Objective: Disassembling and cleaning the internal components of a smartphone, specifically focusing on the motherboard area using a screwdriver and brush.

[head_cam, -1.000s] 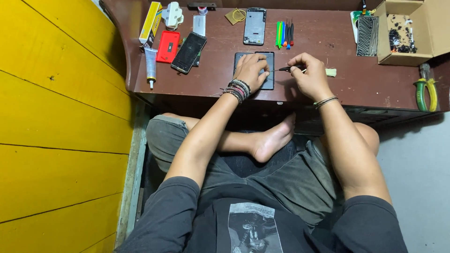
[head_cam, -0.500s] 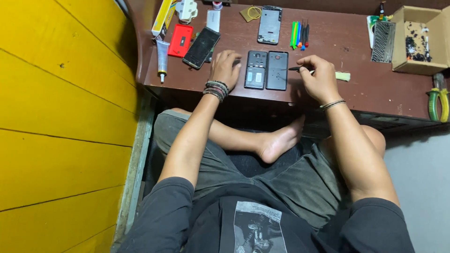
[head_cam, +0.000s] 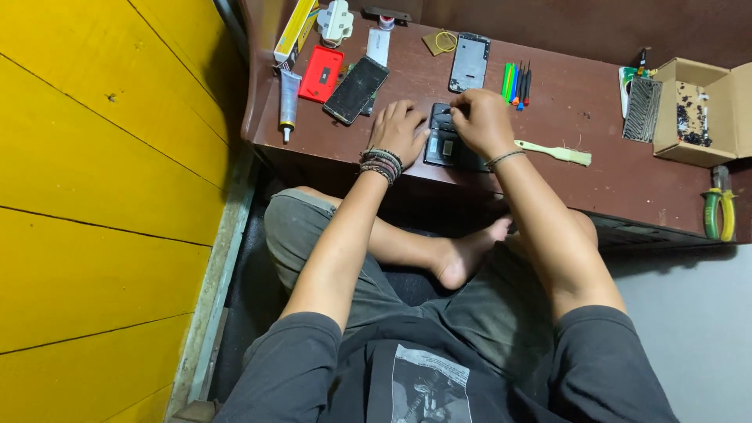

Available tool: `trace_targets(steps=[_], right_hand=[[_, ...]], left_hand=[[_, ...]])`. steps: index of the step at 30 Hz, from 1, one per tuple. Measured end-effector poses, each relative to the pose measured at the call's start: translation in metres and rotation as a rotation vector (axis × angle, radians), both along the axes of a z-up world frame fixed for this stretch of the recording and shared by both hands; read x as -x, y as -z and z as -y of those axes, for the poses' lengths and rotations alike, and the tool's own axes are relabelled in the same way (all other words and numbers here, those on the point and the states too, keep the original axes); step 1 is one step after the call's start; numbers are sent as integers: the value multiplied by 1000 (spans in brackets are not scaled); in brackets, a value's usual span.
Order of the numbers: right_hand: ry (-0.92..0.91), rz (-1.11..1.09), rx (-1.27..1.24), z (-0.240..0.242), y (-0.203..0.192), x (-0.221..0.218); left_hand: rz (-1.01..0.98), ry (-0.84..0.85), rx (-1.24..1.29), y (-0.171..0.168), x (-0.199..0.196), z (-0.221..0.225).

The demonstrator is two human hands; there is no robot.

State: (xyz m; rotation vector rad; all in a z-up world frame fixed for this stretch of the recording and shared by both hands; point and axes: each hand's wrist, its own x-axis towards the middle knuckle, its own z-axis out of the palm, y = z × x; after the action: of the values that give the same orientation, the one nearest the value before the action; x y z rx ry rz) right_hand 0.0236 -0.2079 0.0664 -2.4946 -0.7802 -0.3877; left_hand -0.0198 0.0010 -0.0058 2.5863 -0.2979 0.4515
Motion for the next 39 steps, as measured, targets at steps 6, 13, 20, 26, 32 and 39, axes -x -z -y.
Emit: trace_targets(steps=[6, 13, 20, 26, 32, 39], right_hand=[[16, -29, 103, -9, -2, -10], [47, -33, 122, -8, 4, -15], [70, -24, 123, -7, 3, -16], [104, 85, 198, -28, -22, -3], [207, 226, 386, -51, -12, -25], [52, -89, 416, -68, -38, -22]], left_hand=[[24, -2, -15, 7, -4, 2], [-31, 3, -4, 5, -2, 3], [-26, -3, -27, 4, -4, 3], [24, -5, 17, -12, 5, 3], [110, -13, 51, -10, 6, 5], [-158, 11, -37, -16, 3, 2]])
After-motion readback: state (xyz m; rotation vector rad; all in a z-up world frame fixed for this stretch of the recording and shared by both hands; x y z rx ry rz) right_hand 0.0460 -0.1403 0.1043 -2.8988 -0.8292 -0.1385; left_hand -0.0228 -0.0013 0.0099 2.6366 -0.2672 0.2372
